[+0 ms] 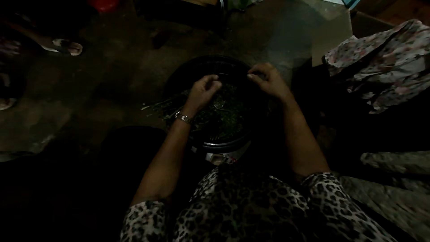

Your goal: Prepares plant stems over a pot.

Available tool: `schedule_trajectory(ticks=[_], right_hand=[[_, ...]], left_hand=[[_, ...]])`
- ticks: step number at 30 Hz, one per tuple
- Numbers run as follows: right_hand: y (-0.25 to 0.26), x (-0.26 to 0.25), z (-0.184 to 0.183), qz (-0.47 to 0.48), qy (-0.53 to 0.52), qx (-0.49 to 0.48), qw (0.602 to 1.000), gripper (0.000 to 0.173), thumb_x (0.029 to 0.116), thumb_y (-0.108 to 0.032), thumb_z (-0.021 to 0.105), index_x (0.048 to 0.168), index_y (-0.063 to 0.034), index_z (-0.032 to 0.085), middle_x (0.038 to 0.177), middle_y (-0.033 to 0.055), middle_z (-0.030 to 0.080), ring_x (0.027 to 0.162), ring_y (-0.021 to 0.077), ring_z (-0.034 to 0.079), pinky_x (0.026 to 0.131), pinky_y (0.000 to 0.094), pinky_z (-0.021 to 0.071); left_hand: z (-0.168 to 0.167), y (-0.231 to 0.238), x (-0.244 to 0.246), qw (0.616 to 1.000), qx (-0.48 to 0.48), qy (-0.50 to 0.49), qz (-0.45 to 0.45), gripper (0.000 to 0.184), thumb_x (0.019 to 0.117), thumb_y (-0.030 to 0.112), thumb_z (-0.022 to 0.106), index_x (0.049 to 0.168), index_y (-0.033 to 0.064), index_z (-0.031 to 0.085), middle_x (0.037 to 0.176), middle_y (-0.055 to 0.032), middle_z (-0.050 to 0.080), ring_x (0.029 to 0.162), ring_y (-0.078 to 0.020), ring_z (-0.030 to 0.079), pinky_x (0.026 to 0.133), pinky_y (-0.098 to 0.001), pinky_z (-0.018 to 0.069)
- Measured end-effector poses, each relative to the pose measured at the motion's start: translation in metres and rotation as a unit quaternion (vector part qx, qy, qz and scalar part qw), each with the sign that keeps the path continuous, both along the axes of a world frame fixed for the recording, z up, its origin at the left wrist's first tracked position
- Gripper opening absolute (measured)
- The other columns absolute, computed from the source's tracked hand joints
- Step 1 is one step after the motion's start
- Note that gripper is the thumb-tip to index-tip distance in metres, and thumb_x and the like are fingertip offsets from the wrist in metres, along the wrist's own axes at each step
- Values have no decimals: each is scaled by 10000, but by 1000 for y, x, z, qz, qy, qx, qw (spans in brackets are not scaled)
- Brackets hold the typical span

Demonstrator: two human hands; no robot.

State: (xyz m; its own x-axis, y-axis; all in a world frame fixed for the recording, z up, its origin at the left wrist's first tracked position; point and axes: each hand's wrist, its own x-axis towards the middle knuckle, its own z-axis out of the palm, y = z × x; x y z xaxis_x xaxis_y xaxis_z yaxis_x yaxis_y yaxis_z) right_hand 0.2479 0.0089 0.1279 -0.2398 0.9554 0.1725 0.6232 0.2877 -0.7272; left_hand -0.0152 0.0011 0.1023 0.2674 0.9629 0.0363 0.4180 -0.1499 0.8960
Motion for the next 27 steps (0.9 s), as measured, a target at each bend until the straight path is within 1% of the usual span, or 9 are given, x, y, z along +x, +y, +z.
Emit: schedule_trajectory(ticks=[2, 3, 5, 8, 12, 15, 20, 24, 27], right_hand=[[0, 5, 0, -26, 19, 5, 999, 294, 1030, -229, 617, 1188, 9, 689, 1290, 216, 610, 1207, 283, 587, 1023, 422, 485], [0, 7, 1, -38, 23, 5, 999, 294, 1030, -229, 619, 1192, 8, 685, 1293, 217, 606, 1207, 284, 586, 1026, 424, 483], [-3, 12, 4, -56, 24, 12, 998, 300, 1030, -232, 620, 1197, 8, 685, 1286, 220, 614, 1195, 287, 593, 1014, 423, 486], [-10, 15, 9, -59, 21, 22, 998, 292, 1026, -243, 623, 1182, -5, 690, 1253, 202, 615, 1158, 259, 593, 963, 394, 493], [-12, 17, 13, -41, 10, 23, 999, 302, 1029, -256, 614, 1179, -6, 690, 1256, 206, 617, 1158, 266, 597, 963, 400, 497], [-11, 19, 13, -39, 5, 21, 999, 305, 1033, -266, 611, 1181, -10, 687, 1269, 194, 616, 1160, 248, 606, 969, 382, 510], [-9, 21, 12, -31, 5, 18, 999, 301, 1028, -269, 624, 1176, -15, 687, 1246, 186, 606, 1150, 239, 593, 955, 373, 504], [-9, 22, 9, -11, -5, 17, 1000, 299, 1030, -268, 614, 1172, -16, 693, 1242, 192, 618, 1162, 256, 592, 977, 402, 490], [-9, 22, 7, 0, -15, 14, 1000, 301, 1030, -264, 616, 1169, -10, 694, 1237, 196, 630, 1140, 264, 613, 973, 408, 500]], left_hand=[[-9, 8, 4, 993, -72, 61, -75, 779, 969, 246, 725, 1571, -17, 307, 1517, -233, 472, 1366, -322, 519, 1137, -445, 431], [-14, 10, 1, 989, -94, 80, -84, 861, 946, 247, 756, 1596, -8, 252, 1558, -233, 423, 1411, -339, 470, 1162, -461, 400], [-24, 13, -11, 986, -119, 92, -69, 748, 980, 191, 709, 1570, -23, 302, 1540, -248, 437, 1374, -345, 508, 1135, -451, 431], [-46, 17, -30, 980, -128, 149, -16, 405, 1053, 153, 583, 1391, -64, 534, 1338, -272, 596, 1217, -364, 607, 1058, -507, 467], [-82, 22, -40, 938, -177, 297, 4, 318, 1070, 147, 527, 1265, -81, 633, 1248, -320, 629, 1207, -474, 595, 1044, -638, 433], [-111, 16, -38, 889, -247, 385, 26, 336, 1047, 187, 558, 1182, -110, 638, 1230, -342, 621, 1194, -497, 593, 1010, -662, 447], [-164, 9, -48, 814, -272, 513, -5, 366, 1041, 227, 580, 1296, -32, 629, 1398, -321, 540, 1341, -533, 462, 1011, -730, 399], [-193, 12, -68, 800, -266, 538, 19, 447, 1050, 244, 554, 1436, 20, 541, 1533, -227, 462, 1446, -480, 359, 1103, -734, 294], [-204, 11, -74, 802, -243, 545, 37, 490, 1030, 226, 592, 1464, 16, 506, 1550, -223, 442, 1450, -490, 346, 1110, -708, 319]])
